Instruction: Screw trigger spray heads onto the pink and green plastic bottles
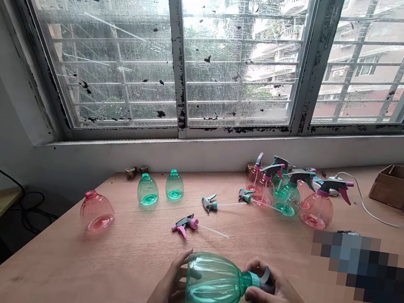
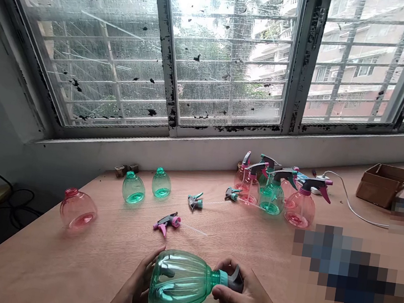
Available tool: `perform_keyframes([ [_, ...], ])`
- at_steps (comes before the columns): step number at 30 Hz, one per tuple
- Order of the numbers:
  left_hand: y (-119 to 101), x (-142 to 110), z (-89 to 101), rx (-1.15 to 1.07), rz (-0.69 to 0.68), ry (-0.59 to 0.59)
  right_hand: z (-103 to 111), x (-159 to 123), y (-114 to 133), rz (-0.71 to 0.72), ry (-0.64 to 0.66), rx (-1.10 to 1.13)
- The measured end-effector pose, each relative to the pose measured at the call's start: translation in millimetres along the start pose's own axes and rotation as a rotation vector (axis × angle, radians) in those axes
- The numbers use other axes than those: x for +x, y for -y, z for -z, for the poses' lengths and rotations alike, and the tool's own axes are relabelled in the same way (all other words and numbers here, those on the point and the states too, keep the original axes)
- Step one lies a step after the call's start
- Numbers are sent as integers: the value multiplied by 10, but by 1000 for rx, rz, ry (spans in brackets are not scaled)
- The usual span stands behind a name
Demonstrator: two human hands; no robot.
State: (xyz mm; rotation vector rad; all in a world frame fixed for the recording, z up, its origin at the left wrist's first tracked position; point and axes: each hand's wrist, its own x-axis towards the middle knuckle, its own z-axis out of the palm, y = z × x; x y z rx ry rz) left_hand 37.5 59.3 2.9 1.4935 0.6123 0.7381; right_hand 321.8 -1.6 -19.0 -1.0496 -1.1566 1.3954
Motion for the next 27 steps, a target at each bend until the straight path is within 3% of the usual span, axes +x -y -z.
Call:
perform_keyframes([
  [18, -15, 4, -24, 21, -17, -30, -3, 14, 2, 67, -30, -19],
  [27, 60, 6, 7, 7, -27, -7, -29, 0, 52, 48, 25, -13],
])
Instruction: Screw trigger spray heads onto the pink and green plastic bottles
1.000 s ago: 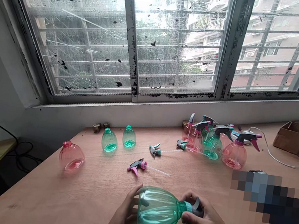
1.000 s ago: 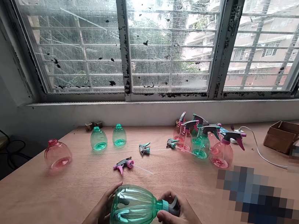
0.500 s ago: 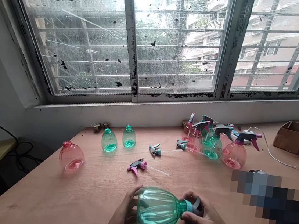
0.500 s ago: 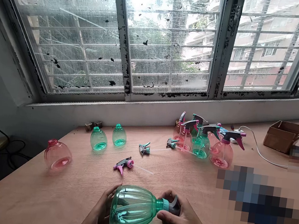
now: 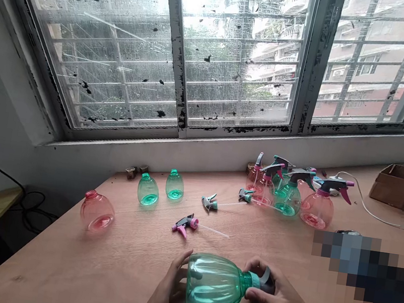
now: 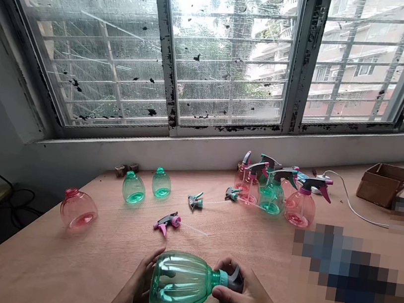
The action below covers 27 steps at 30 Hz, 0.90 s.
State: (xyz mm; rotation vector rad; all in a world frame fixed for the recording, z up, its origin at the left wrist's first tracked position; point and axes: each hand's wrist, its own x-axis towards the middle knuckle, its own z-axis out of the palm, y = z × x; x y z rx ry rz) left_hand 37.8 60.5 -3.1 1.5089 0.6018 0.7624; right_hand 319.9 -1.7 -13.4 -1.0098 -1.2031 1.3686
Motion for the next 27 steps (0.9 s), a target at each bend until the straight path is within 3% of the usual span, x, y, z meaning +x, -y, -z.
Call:
perform_keyframes([
  [6, -33, -5, 3, -7, 24, 24, 13, -3, 17, -18, -18, -66],
  [14, -68, 21, 8, 165, -63, 34, 5, -13, 12, -16, -27, -85],
  [21, -174, -21, -15, 149, 11, 45, -1, -15, 36, -15, -24, -84],
  [27, -136, 9, -31, 168, -61, 47, 10, -19, 46, -21, -25, -121],
])
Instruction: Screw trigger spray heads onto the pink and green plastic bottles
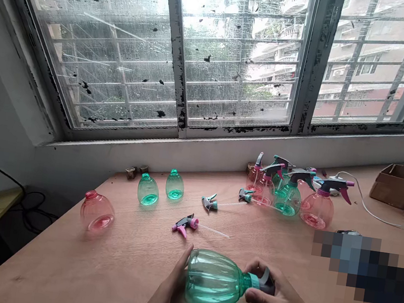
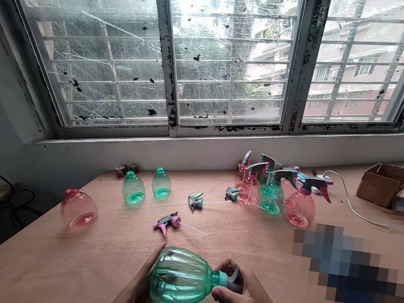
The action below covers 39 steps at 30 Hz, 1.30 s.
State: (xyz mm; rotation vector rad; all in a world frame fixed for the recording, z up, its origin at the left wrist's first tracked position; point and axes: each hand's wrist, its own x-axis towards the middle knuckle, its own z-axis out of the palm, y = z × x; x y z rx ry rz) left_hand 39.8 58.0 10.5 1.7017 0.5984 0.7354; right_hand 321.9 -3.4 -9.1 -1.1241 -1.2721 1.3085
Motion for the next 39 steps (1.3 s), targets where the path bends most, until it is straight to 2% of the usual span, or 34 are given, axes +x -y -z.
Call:
perform_keyframes([
  [9, 24, -35, 50, -25, 52, 21, 1, -8, -31, 2, 8, 38],
  [15, 189, 2, 64, -14, -39, 50, -2, -7, -13, 7, 0, 29],
  [20, 282, 30, 37, -20, -125, 16, -8, -14, -2, 3, -3, 20],
  [29, 67, -6, 51, -7, -4, 20, -19, -1, 3, -9, 2, 47],
  [33, 93, -24, 71, -4, 44, 12, -8, 2, -11, -7, 13, 59],
  [39, 151, -25, 76, -16, 40, 10, 0, 20, -56, 23, 7, 84],
])
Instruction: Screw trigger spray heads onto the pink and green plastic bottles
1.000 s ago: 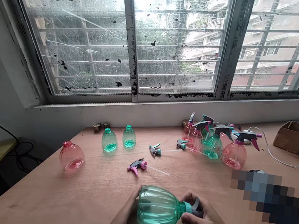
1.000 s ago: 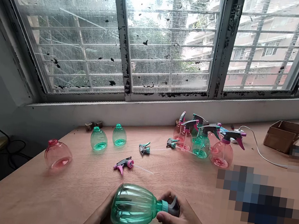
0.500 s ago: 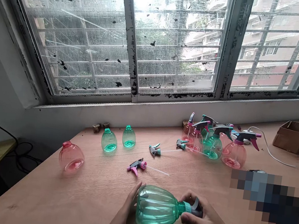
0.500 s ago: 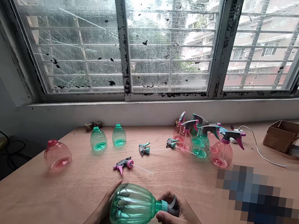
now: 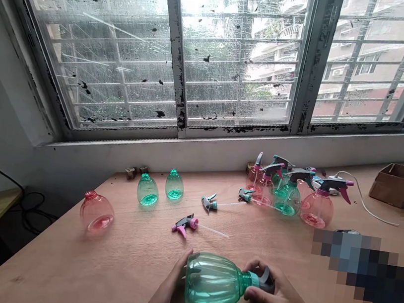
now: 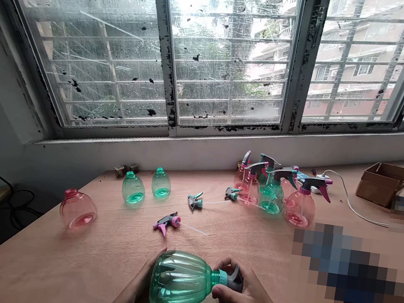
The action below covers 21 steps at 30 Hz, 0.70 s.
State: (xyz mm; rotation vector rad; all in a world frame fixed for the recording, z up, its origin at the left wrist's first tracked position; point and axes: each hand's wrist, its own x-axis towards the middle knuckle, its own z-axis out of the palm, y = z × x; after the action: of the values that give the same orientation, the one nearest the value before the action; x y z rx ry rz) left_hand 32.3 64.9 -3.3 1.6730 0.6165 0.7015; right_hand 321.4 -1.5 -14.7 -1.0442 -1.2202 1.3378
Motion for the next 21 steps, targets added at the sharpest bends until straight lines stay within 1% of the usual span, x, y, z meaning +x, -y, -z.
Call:
perform_keyframes([
  [15, -6, 2, -7, 11, -5, -11, 8, 8, -40, 25, -24, -13],
  [21, -62, 22, -29, 87, -55, -21, 6, 6, -29, 25, -16, -4],
])
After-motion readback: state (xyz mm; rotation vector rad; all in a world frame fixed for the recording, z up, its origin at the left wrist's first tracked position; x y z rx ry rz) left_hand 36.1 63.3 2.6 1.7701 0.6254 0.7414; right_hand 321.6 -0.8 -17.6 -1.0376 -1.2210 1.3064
